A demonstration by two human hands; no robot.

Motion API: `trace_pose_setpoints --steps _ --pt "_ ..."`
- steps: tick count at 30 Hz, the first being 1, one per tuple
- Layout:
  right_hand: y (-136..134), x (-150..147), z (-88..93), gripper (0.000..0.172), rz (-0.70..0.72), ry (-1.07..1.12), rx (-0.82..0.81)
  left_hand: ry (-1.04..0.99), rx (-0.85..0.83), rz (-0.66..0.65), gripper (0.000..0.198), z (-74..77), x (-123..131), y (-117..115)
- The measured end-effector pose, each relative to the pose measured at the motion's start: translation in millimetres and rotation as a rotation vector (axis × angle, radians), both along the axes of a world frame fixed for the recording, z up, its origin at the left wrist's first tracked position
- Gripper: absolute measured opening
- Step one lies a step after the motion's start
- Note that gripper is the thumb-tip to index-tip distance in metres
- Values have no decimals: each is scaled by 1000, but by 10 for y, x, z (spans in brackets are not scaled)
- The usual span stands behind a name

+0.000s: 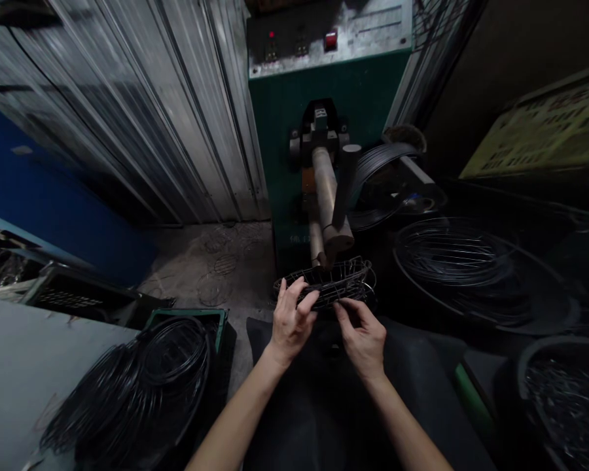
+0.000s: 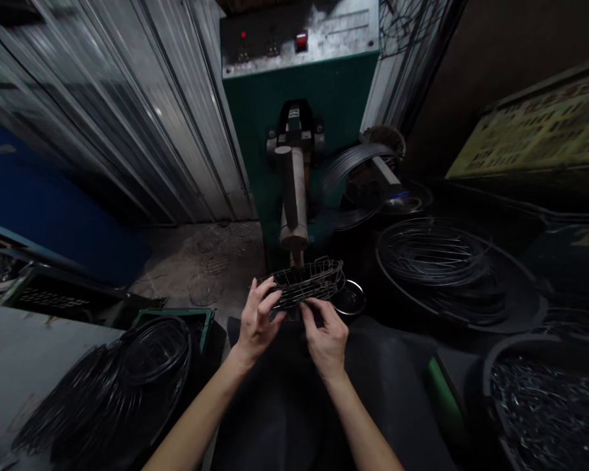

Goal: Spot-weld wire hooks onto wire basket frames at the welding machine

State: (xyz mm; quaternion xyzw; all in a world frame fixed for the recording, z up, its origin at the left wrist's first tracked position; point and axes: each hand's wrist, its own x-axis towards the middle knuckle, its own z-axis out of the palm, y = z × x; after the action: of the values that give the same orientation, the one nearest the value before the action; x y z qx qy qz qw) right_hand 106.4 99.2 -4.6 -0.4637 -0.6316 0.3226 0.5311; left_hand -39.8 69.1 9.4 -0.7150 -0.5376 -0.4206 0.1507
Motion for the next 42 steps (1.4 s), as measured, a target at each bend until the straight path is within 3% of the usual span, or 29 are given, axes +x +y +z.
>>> trace_pose_setpoints --steps 15,29,42 --pt "151 -46 -113 21 -35 10 47 -22 14 7 48 -87 4 133" --pt "289 -107 -223 22 -51 -11 66 -53 31 -11 48 -266 -60 307" --pt "354 -130 -188 22 -56 -26 83 -81 -6 -40 46 -248 -103 405"
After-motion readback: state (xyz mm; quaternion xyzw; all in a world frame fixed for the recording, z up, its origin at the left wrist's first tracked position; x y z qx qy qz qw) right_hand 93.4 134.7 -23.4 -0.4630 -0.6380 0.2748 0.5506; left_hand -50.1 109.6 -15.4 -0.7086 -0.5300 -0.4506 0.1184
